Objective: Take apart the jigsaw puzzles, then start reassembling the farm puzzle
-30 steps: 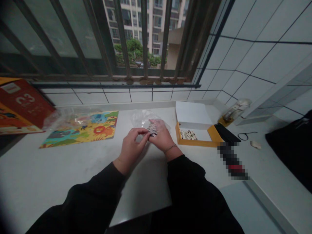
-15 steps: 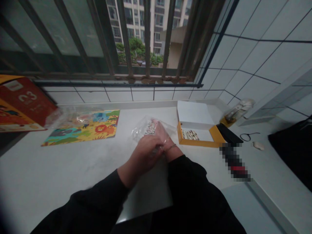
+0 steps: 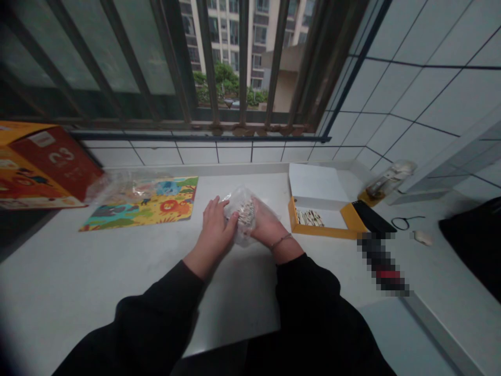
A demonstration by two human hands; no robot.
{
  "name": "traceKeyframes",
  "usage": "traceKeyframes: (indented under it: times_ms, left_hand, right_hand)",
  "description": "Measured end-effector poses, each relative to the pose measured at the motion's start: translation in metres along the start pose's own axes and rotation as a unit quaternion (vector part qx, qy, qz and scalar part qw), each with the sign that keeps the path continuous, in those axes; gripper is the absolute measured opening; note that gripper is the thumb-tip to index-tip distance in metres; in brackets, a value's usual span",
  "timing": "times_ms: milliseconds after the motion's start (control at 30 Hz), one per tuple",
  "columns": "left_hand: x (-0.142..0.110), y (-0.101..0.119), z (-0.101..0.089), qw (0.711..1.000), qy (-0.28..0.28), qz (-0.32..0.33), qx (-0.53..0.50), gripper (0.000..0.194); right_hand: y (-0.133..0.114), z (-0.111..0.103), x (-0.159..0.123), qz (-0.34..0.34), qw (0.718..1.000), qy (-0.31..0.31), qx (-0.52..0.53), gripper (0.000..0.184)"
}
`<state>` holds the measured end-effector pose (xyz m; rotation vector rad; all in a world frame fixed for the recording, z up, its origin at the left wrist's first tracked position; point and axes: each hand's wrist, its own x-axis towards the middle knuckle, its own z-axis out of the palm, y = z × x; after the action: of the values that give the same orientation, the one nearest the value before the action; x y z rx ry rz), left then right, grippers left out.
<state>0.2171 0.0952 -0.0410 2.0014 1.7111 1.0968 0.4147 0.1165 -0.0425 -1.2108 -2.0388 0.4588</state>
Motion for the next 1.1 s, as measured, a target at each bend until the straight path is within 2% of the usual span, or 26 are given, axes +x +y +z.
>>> traceKeyframes:
  times_ms: [100,200,333,433,500,600,700,733,800,833,867,900,933,1000,1067,1100]
  left_hand:
    - [0.002,-0.004,0.003,0.997,0.022,-0.035,-0.058,0.058]
    - [0.002,-0.003,0.006,0.994,0.024,-0.046,-0.097,0.061]
    - [-0.002,0.006,0.005,0.996,0.036,-0.033,-0.068,0.060]
    - [-0.005,0.012,0.000,0.998,0.054,-0.014,-0.037,0.048]
    - [-0.005,0.012,-0.003,0.998,0.035,0.010,-0.046,0.034]
    - [-0.003,0.008,-0.001,0.998,-0.015,0.039,-0.056,0.019]
    - [0.004,-0.001,0.006,0.997,-0.039,0.047,-0.046,0.024]
    - [0.007,-0.004,0.008,0.997,-0.042,0.048,-0.043,0.029]
    - [0.014,-0.011,0.014,0.997,-0.046,0.049,-0.039,0.037]
    - [0.018,-0.014,0.016,0.997,-0.048,0.048,-0.037,0.040]
    - [0.021,-0.017,0.017,0.997,-0.048,0.047,-0.035,0.043]
    - [0.024,-0.020,0.017,0.997,-0.047,0.046,-0.034,0.044]
    - [0.026,-0.023,0.016,0.998,-0.044,0.044,-0.032,0.045]
    - [0.028,-0.027,0.011,0.998,-0.036,0.041,-0.031,0.045]
    - [0.029,-0.032,-0.001,0.998,-0.009,0.048,-0.026,0.042]
    - [0.030,-0.034,-0.009,0.998,0.013,0.055,-0.017,0.040]
  right_hand:
    - [-0.005,0.013,0.005,0.042,0.998,0.004,-0.035,0.096]
    - [-0.013,0.025,0.012,0.086,0.988,0.042,-0.119,0.087]
    - [-0.025,0.032,0.021,0.139,0.963,0.076,-0.218,0.070]
    - [-0.028,0.035,0.027,0.200,0.957,0.054,-0.203,0.080]
    - [-0.026,0.035,0.031,0.212,0.960,0.057,-0.176,0.086]
    - [-0.023,0.031,0.037,0.169,0.975,0.068,-0.129,0.091]
    - [-0.028,0.019,0.034,0.152,0.981,0.048,-0.111,0.093]
    - [-0.033,0.013,0.029,0.156,0.980,0.039,-0.120,0.086]
    - [-0.045,0.000,0.017,0.146,0.977,0.012,-0.152,0.052]
    - [-0.052,-0.006,0.010,0.117,0.979,-0.015,-0.166,0.030]
    - [-0.059,-0.011,0.004,0.061,0.983,-0.057,-0.164,0.016]
    - [-0.066,-0.014,-0.002,-0.007,0.984,-0.094,-0.151,0.017]
    - [-0.073,-0.017,-0.006,-0.069,0.983,-0.106,-0.134,0.023]
    - [-0.082,-0.017,-0.011,-0.152,0.980,-0.055,-0.115,0.031]
    - [-0.086,-0.013,-0.009,-0.170,0.976,0.039,-0.131,0.031]
    - [-0.086,-0.009,-0.007,-0.164,0.973,0.065,-0.150,0.029]
